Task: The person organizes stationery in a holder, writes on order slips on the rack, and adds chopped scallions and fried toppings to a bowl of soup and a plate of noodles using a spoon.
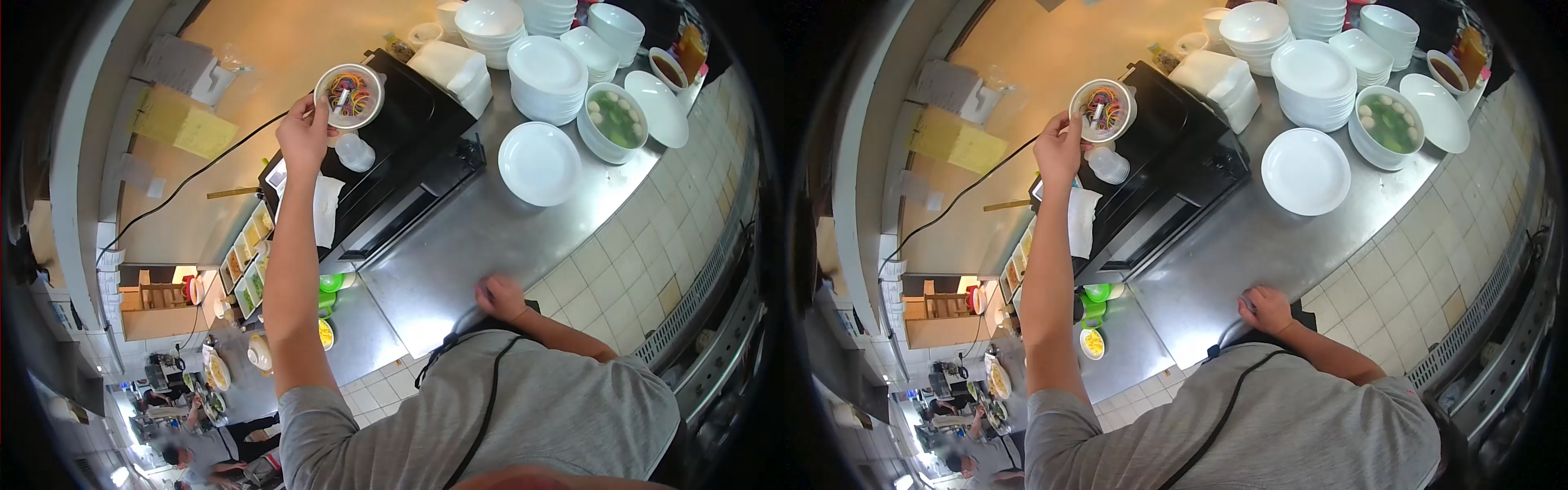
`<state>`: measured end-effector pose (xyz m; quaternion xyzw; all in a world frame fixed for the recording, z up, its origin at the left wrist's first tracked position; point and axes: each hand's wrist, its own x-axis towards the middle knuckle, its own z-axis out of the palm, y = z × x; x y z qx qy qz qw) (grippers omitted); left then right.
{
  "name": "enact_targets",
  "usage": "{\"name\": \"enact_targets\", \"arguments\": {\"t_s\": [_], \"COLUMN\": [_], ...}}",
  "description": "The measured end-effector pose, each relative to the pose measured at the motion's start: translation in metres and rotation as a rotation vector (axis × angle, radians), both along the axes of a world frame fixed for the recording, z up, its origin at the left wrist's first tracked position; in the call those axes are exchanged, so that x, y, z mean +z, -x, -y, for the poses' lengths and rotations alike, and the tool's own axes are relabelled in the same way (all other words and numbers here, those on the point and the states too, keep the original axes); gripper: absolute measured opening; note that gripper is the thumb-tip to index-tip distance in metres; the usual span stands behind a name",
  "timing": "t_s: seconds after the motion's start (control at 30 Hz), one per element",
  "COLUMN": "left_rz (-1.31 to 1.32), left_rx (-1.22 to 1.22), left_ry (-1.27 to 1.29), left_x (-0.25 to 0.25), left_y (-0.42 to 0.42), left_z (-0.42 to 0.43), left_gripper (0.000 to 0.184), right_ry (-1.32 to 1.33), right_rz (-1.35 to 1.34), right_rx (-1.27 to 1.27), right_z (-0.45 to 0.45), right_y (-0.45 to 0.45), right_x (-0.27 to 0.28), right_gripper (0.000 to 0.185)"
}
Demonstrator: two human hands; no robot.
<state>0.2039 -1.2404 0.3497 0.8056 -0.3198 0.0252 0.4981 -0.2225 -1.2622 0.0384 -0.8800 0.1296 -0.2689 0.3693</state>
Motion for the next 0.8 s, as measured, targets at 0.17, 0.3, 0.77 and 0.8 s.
{"name": "enact_targets", "arguments": {"t_s": [0.17, 0.3, 0.77, 0.8], "left_rz": [0.043, 0.082, 0.172, 0.173], "left_rx": [-0.075, -0.076, -0.011, -0.008], "left_ry": [-0.004, -0.019, -0.178, -0.176], "left_x": [0.001, -0.001, 0.01, 0.011], "left_y": [0.001, 0.004, 0.017, 0.018], "left_z": [-0.005, -0.007, -0.006, -0.006], "left_gripper": [0.037, 0.032, 0.031, 0.031], "right_ry": [-0.249, -0.01, 0.886, 0.888], "right_rz": [0.04, 0.358, 0.222, 0.224], "right_rx": [0.171, 0.31, 0.079, 0.082], "right_z": [0.021, 0.081, 0.141, 0.141], "right_y": [-0.021, -0.115, -0.335, -0.333], "right_x": [0.04, 0.175, 0.298, 0.302], "right_gripper": [0.014, 0.015, 0.007, 0.007]}}
